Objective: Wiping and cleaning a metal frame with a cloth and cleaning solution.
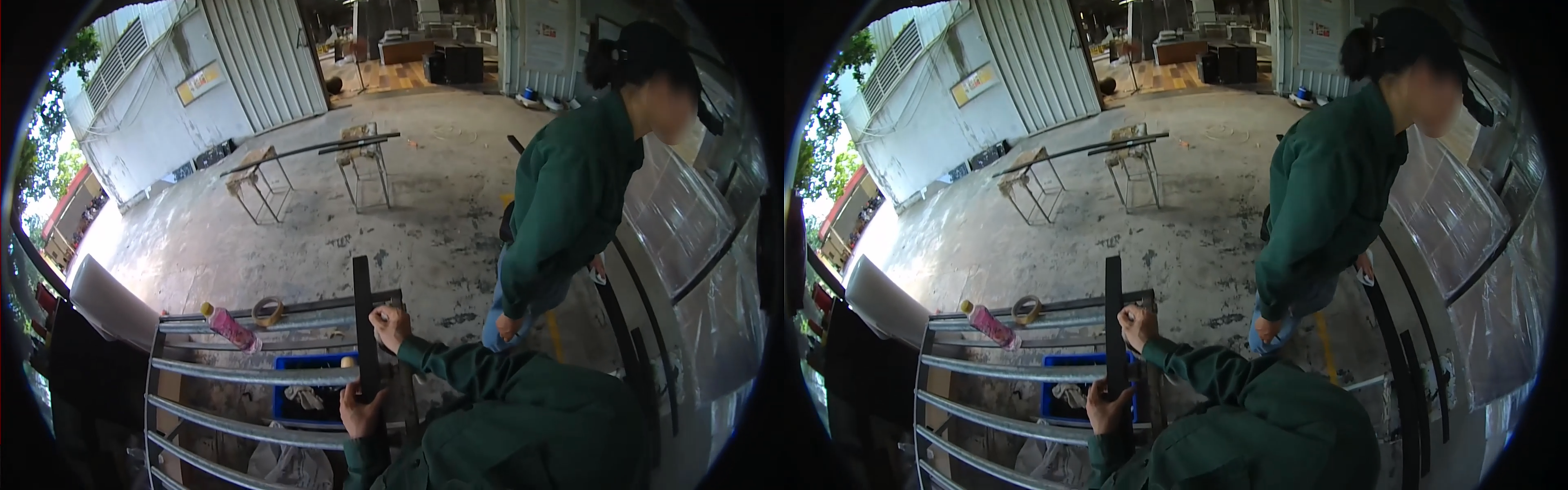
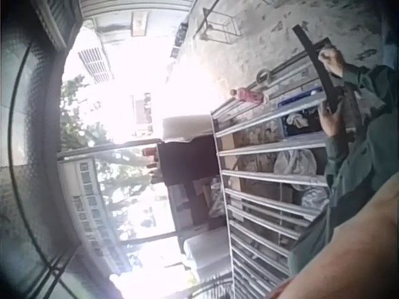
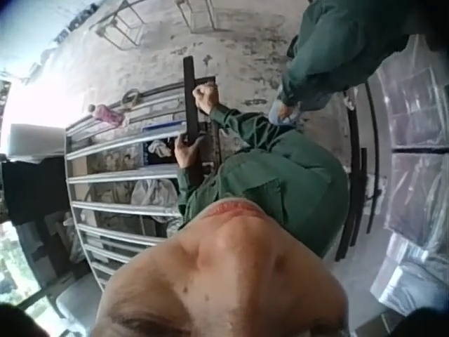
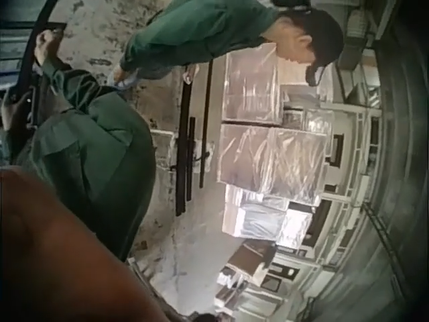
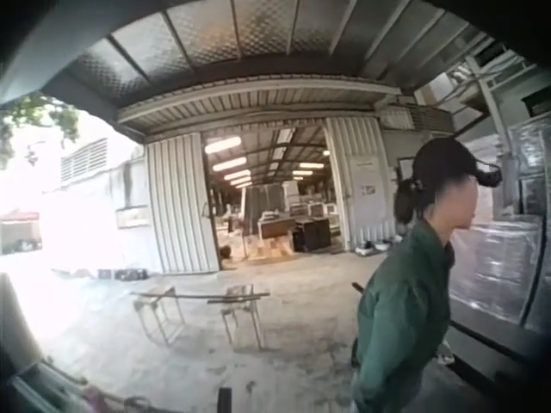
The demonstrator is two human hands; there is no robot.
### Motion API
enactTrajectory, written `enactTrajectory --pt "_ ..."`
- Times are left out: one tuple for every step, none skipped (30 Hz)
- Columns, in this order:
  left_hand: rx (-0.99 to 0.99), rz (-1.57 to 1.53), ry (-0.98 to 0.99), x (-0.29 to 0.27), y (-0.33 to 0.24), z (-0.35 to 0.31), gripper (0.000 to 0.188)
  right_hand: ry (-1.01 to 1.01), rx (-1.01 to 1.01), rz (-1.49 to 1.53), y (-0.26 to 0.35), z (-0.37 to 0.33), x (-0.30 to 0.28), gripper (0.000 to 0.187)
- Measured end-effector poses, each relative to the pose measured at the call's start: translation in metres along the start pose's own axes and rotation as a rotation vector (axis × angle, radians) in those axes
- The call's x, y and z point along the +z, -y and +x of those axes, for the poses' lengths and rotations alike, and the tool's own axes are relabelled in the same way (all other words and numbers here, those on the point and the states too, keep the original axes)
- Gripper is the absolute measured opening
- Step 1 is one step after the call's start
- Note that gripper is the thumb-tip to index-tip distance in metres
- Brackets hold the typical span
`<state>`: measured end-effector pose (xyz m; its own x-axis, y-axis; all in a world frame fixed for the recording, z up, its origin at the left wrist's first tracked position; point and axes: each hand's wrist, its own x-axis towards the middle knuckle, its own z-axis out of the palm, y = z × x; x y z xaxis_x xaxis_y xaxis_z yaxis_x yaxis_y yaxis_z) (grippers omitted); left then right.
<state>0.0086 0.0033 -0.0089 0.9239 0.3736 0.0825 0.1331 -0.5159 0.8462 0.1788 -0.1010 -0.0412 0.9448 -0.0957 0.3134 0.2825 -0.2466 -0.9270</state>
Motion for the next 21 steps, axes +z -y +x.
enactTrajectory --pt "-0.006 -0.004 -0.002 0.001 -0.003 0.000 0.054 0.000 0.027 0.030 -0.004 0.005 0.001 0.016" --pt "-0.020 0.002 0.000 0.001 -0.001 0.000 0.054 0.009 0.040 0.031 0.000 0.004 0.000 0.016" --pt "-0.008 -0.005 -0.001 0.002 0.001 0.001 0.054 0.013 -0.011 0.020 0.005 0.001 -0.002 0.016" --pt "0.005 -0.014 -0.002 0.002 0.002 0.001 0.054 0.017 -0.064 0.010 0.010 -0.005 -0.004 0.017" --pt "-0.003 0.016 0.009 0.001 0.003 -0.001 0.054 0.063 -0.062 0.009 0.013 -0.015 -0.007 0.016" --pt "-0.011 0.022 0.012 0.000 0.005 -0.001 0.054 0.066 -0.052 0.011 0.015 -0.019 -0.007 0.016" --pt "-0.007 -0.001 0.006 -0.001 0.007 0.000 0.054 0.058 -0.097 -0.005 0.017 -0.020 -0.007 0.016" --pt "0.000 -0.025 0.006 0.000 0.006 -0.002 0.055 0.045 -0.140 -0.026 0.018 -0.020 -0.010 0.016" --pt "-0.028 -0.034 0.017 0.000 0.006 -0.003 0.056 0.055 -0.071 0.021 0.018 -0.015 -0.008 0.016" --pt "-0.030 -0.034 0.021 0.000 0.003 -0.005 0.056 0.037 -0.024 0.044 0.013 -0.007 -0.005 0.015" --pt "-0.026 -0.021 0.014 -0.002 -0.001 -0.004 0.055 0.022 0.017 0.069 0.011 0.001 -0.001 0.015" --pt "-0.021 -0.008 0.007 -0.002 -0.004 -0.003 0.055 0.035 0.077 0.123 0.014 0.002 -0.001 0.013" --pt "-0.017 -0.009 0.006 0.001 -0.004 -0.003 0.055 -0.004 -0.023 0.041 0.005 0.000 0.000 0.013" --pt "-0.016 -0.012 0.014 0.001 -0.002 -0.002 0.054 -0.049 -0.120 -0.038 -0.003 -0.003 0.003 0.013" --pt "-0.023 -0.016 0.017 0.000 0.004 -0.003 0.053 0.017 -0.066 -0.007 0.013 -0.013 -0.003 0.013" --pt "-0.024 -0.012 0.015 -0.003 0.009 -0.003 0.053 0.055 -0.051 0.027 0.019 -0.022 -0.004 0.013" --pt "-0.031 -0.019 0.016 -0.001 0.009 -0.003 0.053 0.083 -0.036 0.056 0.020 -0.028 -0.008 0.012" --pt "-0.039 -0.025 0.016 0.000 0.009 -0.003 0.052 0.064 -0.056 0.030 0.014 -0.027 -0.006 0.013" --pt "-0.034 -0.022 0.025 0.001 0.008 -0.002 0.052 0.034 -0.081 -0.013 0.009 -0.020 -0.002 0.015" --pt "-0.030 -0.041 0.020 0.002 0.007 -0.002 0.052 0.002 -0.102 -0.057 0.004 -0.010 0.002 0.016" --pt "-0.025 -0.058 0.017 0.003 0.006 -0.002 0.052 -0.088 -0.162 -0.081 -0.008 0.006 0.009 0.018"
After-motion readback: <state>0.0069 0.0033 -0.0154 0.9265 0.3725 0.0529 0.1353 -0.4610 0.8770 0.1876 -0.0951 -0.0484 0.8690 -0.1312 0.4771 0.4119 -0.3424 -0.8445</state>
